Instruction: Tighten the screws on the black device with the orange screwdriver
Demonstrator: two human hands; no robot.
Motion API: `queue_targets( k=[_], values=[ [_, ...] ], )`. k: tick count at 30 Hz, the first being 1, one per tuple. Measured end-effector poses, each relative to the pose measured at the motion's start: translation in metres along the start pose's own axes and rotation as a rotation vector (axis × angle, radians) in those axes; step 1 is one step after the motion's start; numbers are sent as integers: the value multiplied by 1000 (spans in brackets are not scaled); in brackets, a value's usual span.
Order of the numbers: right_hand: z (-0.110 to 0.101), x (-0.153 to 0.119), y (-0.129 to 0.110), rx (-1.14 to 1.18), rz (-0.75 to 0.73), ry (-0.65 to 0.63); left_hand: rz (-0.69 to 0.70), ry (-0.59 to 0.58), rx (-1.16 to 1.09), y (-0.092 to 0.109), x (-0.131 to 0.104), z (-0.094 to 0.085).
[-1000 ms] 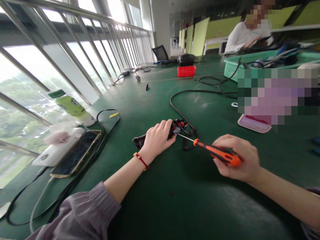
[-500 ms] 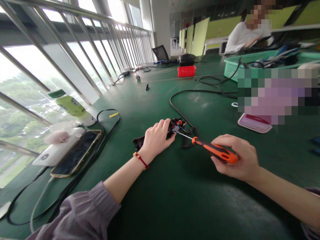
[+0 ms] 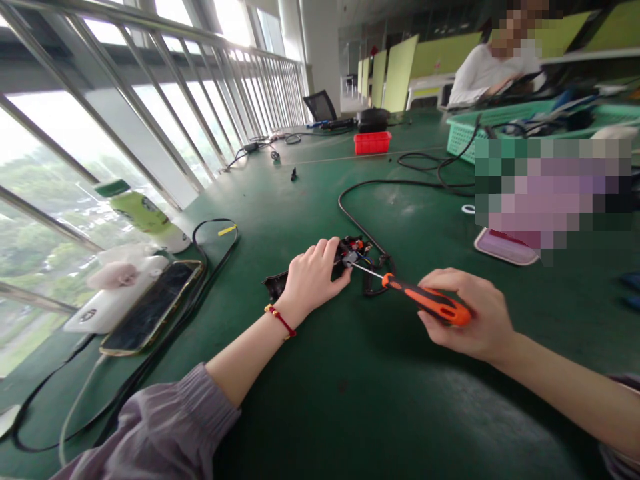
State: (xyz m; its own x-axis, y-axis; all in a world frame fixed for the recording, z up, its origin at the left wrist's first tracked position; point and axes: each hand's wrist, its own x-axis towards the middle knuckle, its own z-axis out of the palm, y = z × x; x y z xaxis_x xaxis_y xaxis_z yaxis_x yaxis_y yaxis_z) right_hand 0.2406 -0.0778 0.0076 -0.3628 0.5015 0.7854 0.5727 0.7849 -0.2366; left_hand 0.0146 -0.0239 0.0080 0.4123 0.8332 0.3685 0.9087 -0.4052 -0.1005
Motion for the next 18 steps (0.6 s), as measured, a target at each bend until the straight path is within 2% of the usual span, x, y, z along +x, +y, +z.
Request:
queue_targets(
  k=[4,8,12,18],
  values=[
    [2,-1,-1,57,-55,-47,1,-1,8,-1,0,0],
    [0,1,1,28,-40,-93,8,0,5,-1,0,1],
    [0,1,2,12,11,-63,7,-2,-3,-1,0,0],
    [0,-2,-1,36,-19,-12,-4,-5,0,0,0,1]
  ],
)
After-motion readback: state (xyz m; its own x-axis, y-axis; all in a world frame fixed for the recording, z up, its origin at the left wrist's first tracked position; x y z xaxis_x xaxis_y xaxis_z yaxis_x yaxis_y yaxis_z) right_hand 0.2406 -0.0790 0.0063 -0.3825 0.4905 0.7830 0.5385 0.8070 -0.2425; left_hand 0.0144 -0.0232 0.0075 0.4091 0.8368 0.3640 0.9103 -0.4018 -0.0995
